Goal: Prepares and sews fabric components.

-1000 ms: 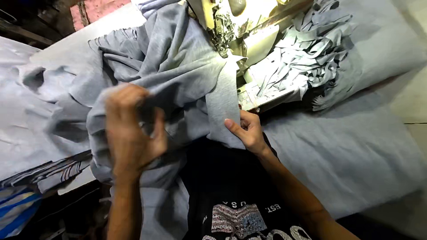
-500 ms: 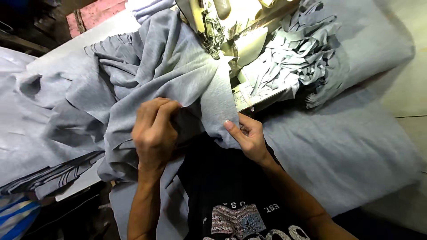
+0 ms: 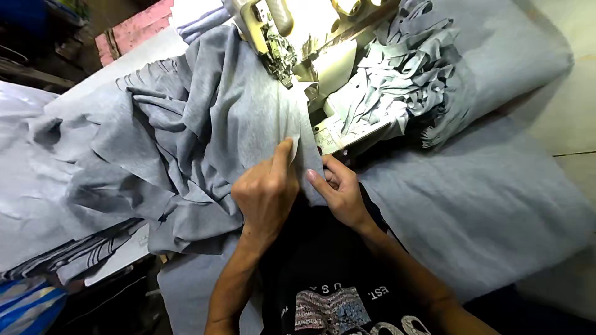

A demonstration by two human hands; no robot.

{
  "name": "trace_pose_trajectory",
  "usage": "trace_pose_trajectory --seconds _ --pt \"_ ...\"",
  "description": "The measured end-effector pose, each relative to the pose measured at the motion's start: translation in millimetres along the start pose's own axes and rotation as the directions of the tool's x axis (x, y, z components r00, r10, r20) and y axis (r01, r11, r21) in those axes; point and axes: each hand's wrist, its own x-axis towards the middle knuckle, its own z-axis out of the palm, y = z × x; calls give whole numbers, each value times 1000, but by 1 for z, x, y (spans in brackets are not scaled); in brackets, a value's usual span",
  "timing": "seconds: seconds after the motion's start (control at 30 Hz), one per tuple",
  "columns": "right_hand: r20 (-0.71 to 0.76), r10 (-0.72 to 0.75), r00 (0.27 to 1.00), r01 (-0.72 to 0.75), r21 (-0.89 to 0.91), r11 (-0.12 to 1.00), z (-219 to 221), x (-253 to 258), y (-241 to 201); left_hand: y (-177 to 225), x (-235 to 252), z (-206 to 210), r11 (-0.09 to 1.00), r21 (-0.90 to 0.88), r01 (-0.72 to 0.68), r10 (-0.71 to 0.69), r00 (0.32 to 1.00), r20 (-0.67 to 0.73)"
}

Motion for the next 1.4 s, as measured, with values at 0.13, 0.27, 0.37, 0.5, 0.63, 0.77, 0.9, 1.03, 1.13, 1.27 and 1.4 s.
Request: trace_pose_trajectory --seconds 0.13,0.27,0.37,0.5,0.63,0.77,0.9,1.03,1.13,1.27,1.4 --pt "11 -8 1000 8 5 1000 -1 1 4 2 -2 5 996 -94 -11 3 997 -82" --pt "10 -33 999 33 13 999 -1 3 4 4 1 7 988 -154 16 -29 996 -80" --pt "4 -35 999 35 -3 999 -2 2 5 8 -1 9 987 -162 8 -22 996 -90" --pt "4 -42 999 42 -37 998 -4 2 5 10 0 10 984 -178 22 -37 996 -78" --pt "-20 -40 999 39 -57 998 -4 4 5 8 -1 15 971 -236 30 -47 997 -67" --pt "-47 -33 998 31 -29 999 -2 8 3 8 4 20 957 -290 11 -38 995 -89" --pt "-54 -45 998 44 -18 999 0 9 3 9 15 19 932 -362 -25 -11 995 -98" --pt "-35 -49 998 50 3 999 -1 8 3 11 13 13 927 -373 -41 18 998 -65" --pt "-24 -42 999 42 -14 999 0 7 4 10 3 12 948 -319 6 7 999 40" --pt "-2 -28 1000 28 -59 998 -6 3 4 9 -24 7 934 -350 72 -12 985 171" --pt "-41 -44 998 37 -145 989 -10 -8 5 20 -51 -5 935 -324 144 -100 984 147"
